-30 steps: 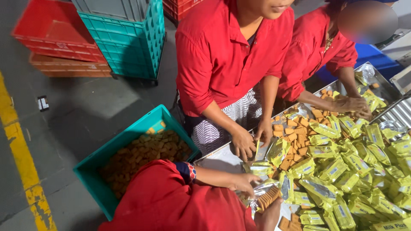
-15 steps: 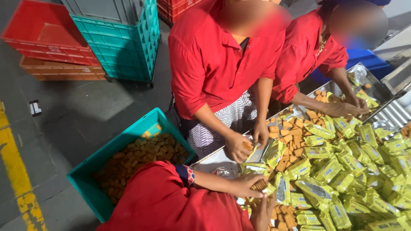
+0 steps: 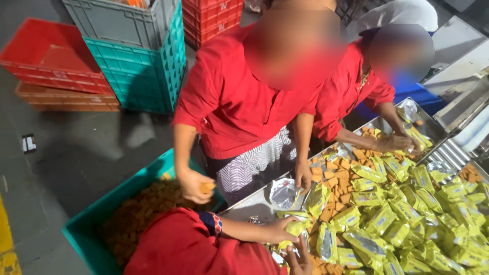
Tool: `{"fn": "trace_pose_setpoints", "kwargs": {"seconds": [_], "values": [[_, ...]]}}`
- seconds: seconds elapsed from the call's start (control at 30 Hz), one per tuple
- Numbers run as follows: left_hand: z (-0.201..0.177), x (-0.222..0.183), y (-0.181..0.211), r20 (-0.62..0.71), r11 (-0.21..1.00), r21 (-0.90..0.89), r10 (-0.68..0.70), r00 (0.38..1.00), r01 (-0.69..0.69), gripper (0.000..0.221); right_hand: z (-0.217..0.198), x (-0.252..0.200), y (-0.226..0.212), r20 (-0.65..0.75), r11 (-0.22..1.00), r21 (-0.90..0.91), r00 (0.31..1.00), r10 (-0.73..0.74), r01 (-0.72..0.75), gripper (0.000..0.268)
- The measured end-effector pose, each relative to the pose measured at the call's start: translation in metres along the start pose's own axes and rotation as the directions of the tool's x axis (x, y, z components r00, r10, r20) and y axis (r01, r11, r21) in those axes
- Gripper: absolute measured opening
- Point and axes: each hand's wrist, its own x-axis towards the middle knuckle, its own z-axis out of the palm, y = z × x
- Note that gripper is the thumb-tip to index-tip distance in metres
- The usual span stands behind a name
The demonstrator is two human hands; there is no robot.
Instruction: The person sorts packaged and unpackaged biscuits on a metal table by hand, placing loose biscuits into a green plastic crate while other workers perform similar actions nearby.
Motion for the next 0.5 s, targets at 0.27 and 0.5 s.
{"fn": "trace_pose_setpoints", "kwargs": {"seconds": [0.27,0.5], "values": [[-0.007,0.017,-0.017,0.055,0.899,-0.377,-0.218,0.974,0.223,0.097,-0.016,-0.010,0.006,0.020,1.000,0.003,0.999,-0.028,0.028,0.054],[-0.096,-0.020,-0.042,-0.084,0.854,-0.518,-0.104,0.991,0.046,0.086,-0.013,-0.016,0.018,0.024,0.924,-0.376,0.997,-0.070,0.073,0.046]]}}
